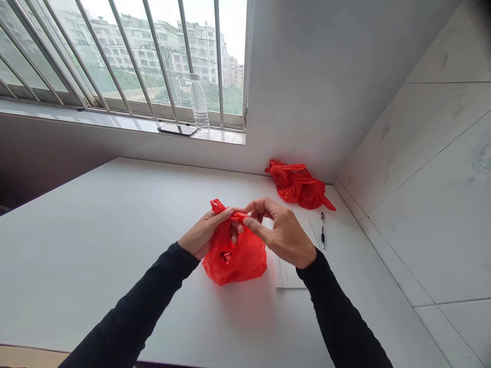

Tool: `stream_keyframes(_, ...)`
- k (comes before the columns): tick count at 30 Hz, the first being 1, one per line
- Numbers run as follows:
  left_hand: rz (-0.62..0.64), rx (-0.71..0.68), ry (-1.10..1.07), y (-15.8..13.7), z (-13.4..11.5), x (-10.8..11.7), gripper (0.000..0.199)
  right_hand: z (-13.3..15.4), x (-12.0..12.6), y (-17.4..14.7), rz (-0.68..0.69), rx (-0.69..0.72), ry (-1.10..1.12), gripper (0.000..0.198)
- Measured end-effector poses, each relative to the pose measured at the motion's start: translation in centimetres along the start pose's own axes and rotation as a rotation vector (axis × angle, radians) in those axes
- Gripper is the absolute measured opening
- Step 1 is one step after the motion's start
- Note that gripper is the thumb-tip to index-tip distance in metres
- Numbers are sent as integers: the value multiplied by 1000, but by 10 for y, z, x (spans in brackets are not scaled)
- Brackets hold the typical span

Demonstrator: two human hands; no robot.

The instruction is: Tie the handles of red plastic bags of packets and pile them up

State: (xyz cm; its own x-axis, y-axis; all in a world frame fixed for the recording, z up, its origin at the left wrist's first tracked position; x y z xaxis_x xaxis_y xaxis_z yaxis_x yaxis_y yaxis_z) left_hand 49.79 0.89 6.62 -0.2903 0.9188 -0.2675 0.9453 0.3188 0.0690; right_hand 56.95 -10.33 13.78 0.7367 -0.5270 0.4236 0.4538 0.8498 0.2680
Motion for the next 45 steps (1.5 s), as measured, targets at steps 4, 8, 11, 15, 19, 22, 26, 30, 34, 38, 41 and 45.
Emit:
stream_keyframes(4, 26, -7, -49, -1, -3, -4, 24, 1, -14, -5, 160, -18, 41, 20)
stream_keyframes(8, 31, -38, 2, 0, -6, -5, 16, -9, -7, 3, 32, 13, -22, 28)
stream_keyframes(11, 65, -143, 160, 0, -14, -7, 22, -31, -13, 13, 91, -60, -23, 40)
stream_keyframes(15, -23, -436, 595, -3, -31, -1, 30, -60, -20, 21, 141, -211, 36, 42)
stream_keyframes(19, -86, -759, 1010, -15, -38, -9, 55, -69, -42, 18, 373, -248, 159, 37)
stream_keyframes(22, -47, -874, 1153, -20, -33, -17, 61, -71, -51, 16, 472, -237, 222, 35)
stream_keyframes(26, -82, -905, 1300, -23, -34, -17, 71, -79, -41, 21, 356, -242, 131, 26)
stream_keyframes(30, -40, -893, 1407, -21, -33, -20, 82, -85, -34, 22, 274, -274, 77, 26)
stream_keyframes(34, 25, -922, 1532, -19, -28, -28, 79, -90, -21, 27, 155, -281, 31, 24)
stream_keyframes(38, 56, -969, 1576, -21, -24, -33, 74, -102, -3, 33, 51, -305, 39, 23)
stream_keyframes(41, 57, -949, 1601, -20, -22, -33, 71, -112, 6, 35, 24, -324, 56, 25)
stream_keyframes(45, 69, -926, 1632, -21, -24, -33, 65, -122, 13, 38, -8, -349, 60, 27)
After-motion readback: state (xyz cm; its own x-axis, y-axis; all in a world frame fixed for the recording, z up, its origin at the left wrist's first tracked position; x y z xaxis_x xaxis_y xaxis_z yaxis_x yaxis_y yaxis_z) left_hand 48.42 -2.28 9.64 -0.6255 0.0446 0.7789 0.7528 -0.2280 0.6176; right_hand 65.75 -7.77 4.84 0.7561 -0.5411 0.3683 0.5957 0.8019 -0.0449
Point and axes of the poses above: each hand's wrist, its own y-axis towards the middle knuckle, its own x-axis out of the back of the hand, z = x × y, the point moved 9 cm from there along y, towards the middle knuckle, and after that the axes turned 9 degrees about -x, right-handed, at the moved point
